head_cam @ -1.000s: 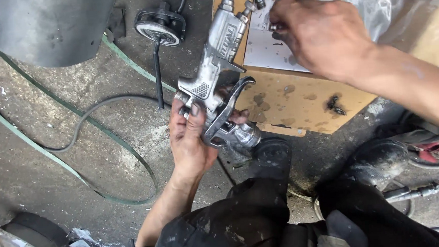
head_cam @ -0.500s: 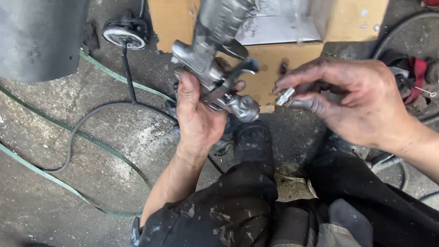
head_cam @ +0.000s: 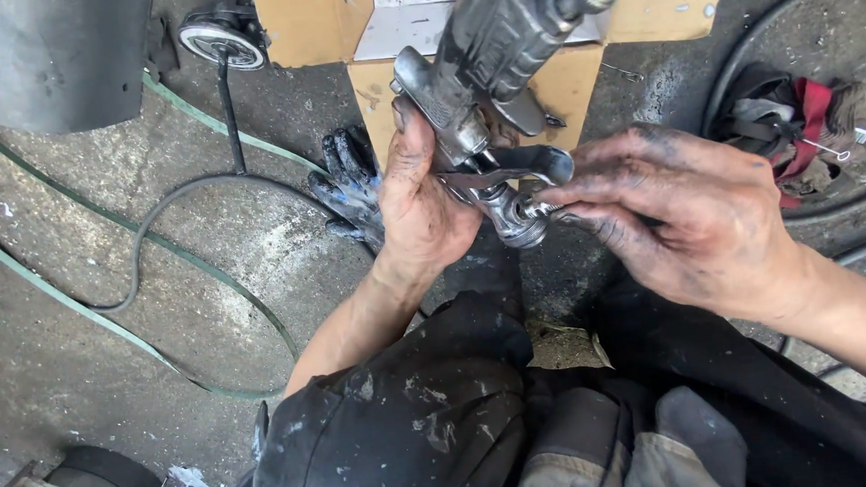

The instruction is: The person assembles a pneumatic tool by inserting a spring and pin, attaching a nozzle, and connecting an air hose. They use a screwdriver to secure internal components and a rag to wipe the nozzle before final assembly.

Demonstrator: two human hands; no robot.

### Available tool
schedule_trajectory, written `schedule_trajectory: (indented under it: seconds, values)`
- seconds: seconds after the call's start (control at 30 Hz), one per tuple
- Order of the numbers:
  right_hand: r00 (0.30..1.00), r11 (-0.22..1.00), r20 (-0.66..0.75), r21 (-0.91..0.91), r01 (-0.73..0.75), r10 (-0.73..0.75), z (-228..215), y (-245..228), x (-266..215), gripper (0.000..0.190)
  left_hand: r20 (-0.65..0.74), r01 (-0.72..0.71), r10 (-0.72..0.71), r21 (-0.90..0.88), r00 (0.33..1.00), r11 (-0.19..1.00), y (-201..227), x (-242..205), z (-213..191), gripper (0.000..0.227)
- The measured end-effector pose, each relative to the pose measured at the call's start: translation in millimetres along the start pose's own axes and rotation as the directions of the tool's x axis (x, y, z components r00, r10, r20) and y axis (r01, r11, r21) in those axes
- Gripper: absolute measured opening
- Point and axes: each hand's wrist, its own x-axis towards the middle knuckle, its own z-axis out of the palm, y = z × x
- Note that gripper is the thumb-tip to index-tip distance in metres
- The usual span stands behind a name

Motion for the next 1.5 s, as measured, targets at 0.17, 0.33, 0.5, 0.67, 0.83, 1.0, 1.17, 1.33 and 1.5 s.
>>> schedule_trajectory:
  seconds: [0.17, 0.33, 0.5, 0.67, 0.83, 1.0, 1.17, 1.33, 1.5]
  values:
    - [0.999, 0.996, -0.018, -0.078, 0.030, -0.031, -4, 0, -9, 0.026, -0.027, -0.044, 0.047, 0.102, 0.998, 0.994, -8, 1, 7, 0.021]
    - [0.998, 0.997, 0.000, -0.040, -0.063, 0.063, -6, 3, -13, 0.030, -0.073, -0.003, 0.007, 0.045, 0.997, 0.999, -11, -2, 7, 0.025]
    - [0.963, 0.946, 0.085, 0.185, -0.266, 0.254, -5, 5, -12, 0.028, -0.118, 0.030, -0.026, 0.027, 0.993, 0.999, -14, -7, -5, 0.022]
    - [0.969, 0.964, 0.089, 0.113, -0.240, 0.231, -3, 6, -13, 0.027, -0.091, 0.000, 0.011, 0.118, 0.996, 0.993, -10, -6, 5, 0.024]
    - [0.995, 0.996, 0.049, 0.006, -0.089, 0.089, -3, 4, -12, 0.024, -0.115, 0.039, -0.022, 0.148, 0.993, 0.988, -10, -6, 12, 0.027]
    - [0.998, 0.999, 0.032, -0.021, -0.047, 0.048, 0, 10, -17, 0.024, -0.089, 0.056, -0.043, 0.154, 0.995, 0.986, -8, -5, 14, 0.023]
    - [0.999, 0.995, 0.030, -0.097, -0.014, 0.017, 1, 8, -15, 0.020, -0.174, 0.034, 0.016, 0.283, 0.985, 0.958, -13, -6, 14, 0.024]
    - [0.999, 0.988, 0.011, -0.149, 0.043, -0.042, 8, 14, -22, 0.012, -0.263, 0.140, -0.076, 0.234, 0.962, 0.962, -17, -5, 18, 0.028]
    - [0.997, 0.998, -0.054, -0.029, -0.047, 0.046, 11, 12, -26, 0.019, -0.301, 0.197, -0.134, 0.189, 0.944, 0.962, -17, -4, 24, 0.039]
